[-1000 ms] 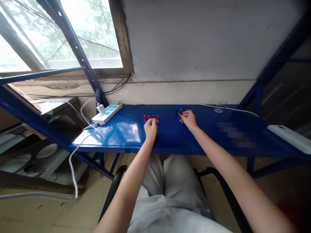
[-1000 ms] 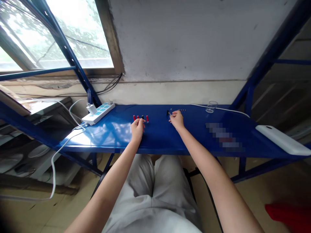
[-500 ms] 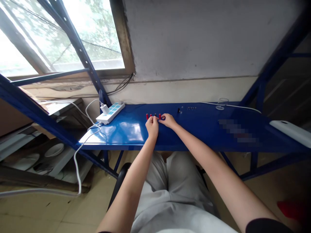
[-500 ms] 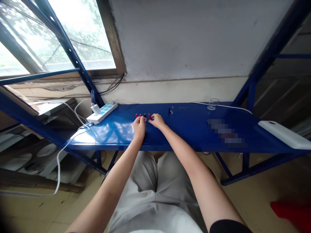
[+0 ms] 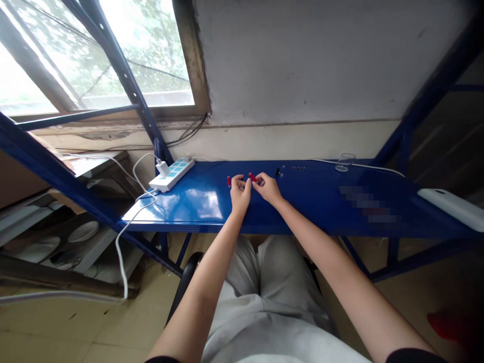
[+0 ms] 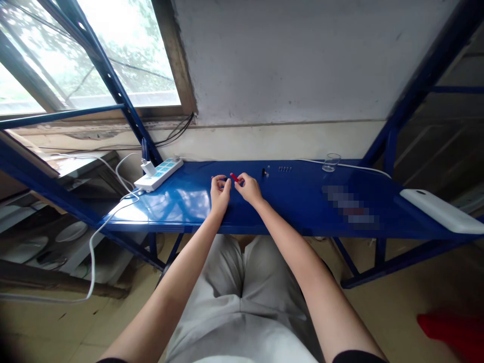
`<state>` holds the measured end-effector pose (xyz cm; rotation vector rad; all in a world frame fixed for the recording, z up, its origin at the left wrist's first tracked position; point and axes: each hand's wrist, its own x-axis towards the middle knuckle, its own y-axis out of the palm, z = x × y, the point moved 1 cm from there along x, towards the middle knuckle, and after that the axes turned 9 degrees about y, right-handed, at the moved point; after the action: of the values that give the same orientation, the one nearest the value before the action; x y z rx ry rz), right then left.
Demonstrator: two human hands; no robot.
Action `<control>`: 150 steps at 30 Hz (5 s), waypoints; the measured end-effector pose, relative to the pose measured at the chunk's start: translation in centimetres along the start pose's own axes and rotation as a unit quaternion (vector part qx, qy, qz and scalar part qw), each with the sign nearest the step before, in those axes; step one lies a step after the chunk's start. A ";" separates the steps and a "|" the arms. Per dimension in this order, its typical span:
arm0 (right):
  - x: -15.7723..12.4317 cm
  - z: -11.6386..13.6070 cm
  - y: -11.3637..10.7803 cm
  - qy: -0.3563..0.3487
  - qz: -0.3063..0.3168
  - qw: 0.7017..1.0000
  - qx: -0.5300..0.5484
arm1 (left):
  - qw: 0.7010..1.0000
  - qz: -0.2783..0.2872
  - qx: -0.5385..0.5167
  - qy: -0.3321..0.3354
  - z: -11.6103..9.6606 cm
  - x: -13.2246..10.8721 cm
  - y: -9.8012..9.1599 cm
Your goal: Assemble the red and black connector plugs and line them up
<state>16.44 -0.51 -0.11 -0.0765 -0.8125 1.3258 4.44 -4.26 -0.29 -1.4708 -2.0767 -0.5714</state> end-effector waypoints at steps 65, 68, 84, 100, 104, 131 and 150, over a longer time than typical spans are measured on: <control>-3.2 -0.3 -2.5 0.066 -0.100 0.978 0.170 | 0.982 0.134 -0.094 -0.093 -0.6 -0.1 0.2; -3.2 -0.1 -2.0 0.017 -0.028 0.986 0.161 | 0.979 0.151 -0.100 -0.094 -0.6 -0.1 0.3; -3.5 -0.7 -1.1 -0.003 0.037 0.994 0.101 | 0.986 0.134 -0.089 -0.051 -0.3 -0.1 0.3; -3.7 -0.8 -0.8 0.006 0.079 0.991 0.111 | 0.982 0.126 -0.133 -0.048 0.0 0.1 0.3; -3.8 -0.3 -1.2 0.003 0.062 0.993 0.097 | 0.982 0.120 -0.137 -0.046 -0.1 0.1 0.3; 3.9 -7.5 -9.2 0.193 0.086 0.963 -0.171 | 0.984 0.171 0.055 -0.020 -0.2 -0.4 0.2; 5.2 -7.8 -6.1 0.199 0.067 0.943 -0.260 | 0.984 0.167 0.059 -0.023 0.2 -0.5 0.2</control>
<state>25.96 5.38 -0.37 -0.8059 -0.7963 1.1376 4.69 -4.47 -0.76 -1.7245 -1.8052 -0.2808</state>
